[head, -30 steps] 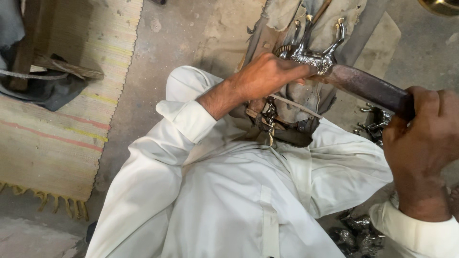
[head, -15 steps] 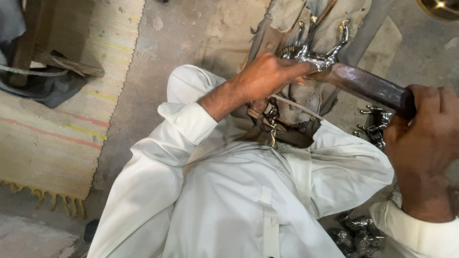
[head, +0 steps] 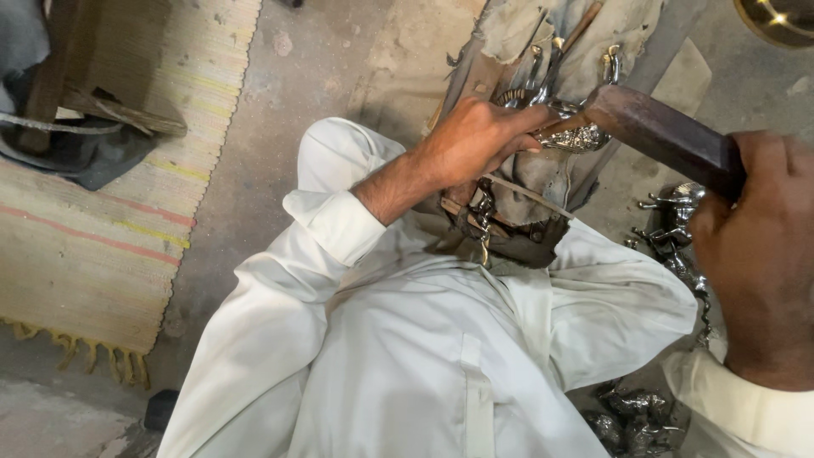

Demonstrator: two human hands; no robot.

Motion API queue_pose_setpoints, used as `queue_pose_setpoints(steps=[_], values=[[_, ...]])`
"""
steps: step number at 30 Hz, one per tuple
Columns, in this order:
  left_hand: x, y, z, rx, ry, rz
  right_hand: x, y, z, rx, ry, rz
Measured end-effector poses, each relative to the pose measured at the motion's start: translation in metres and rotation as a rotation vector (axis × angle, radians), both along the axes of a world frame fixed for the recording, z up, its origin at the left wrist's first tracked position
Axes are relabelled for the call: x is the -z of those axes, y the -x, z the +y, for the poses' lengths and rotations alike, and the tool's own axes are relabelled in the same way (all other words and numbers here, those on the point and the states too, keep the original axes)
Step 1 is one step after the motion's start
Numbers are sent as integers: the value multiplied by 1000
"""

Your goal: The person sits cross-legged on the floor holding a silver animal figurine against a leather sandbag on their lap. They position a chisel on the figurine's surface and strike it with a wooden mallet, repositioning the chisel repeatedly to work the decoration, and occasionally rotate the figurine to reach other sides.

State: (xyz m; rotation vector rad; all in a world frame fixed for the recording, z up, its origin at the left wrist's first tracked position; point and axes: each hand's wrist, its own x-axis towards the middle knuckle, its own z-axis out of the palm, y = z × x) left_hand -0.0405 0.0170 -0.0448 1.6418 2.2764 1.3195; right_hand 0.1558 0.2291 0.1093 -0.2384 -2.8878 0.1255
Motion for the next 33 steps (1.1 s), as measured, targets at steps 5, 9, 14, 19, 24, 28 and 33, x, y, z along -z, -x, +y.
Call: queue_pose_setpoints(steps=[5, 9, 14, 19, 24, 28, 33], values=[[-7, -1, -1, 14, -106, -99, -9, 7, -9, 149, 234, -34], [-9, 0, -3, 3, -136, -82, -10, 14, -7, 96, 347, 17], [-6, -1, -4, -17, -92, -98, -6, 19, -1, -61, -98, -1], [-4, 0, -3, -7, -124, -110, -7, 22, -1, 41, 389, 47], [-4, 1, -3, 11, -162, -93, -5, 27, 0, 40, 365, 65], [-3, 2, -5, 21, -124, -131, -2, 26, 6, -86, -312, -46], [-3, 2, -7, 81, -141, -167, -1, 23, 9, 58, 212, -71]])
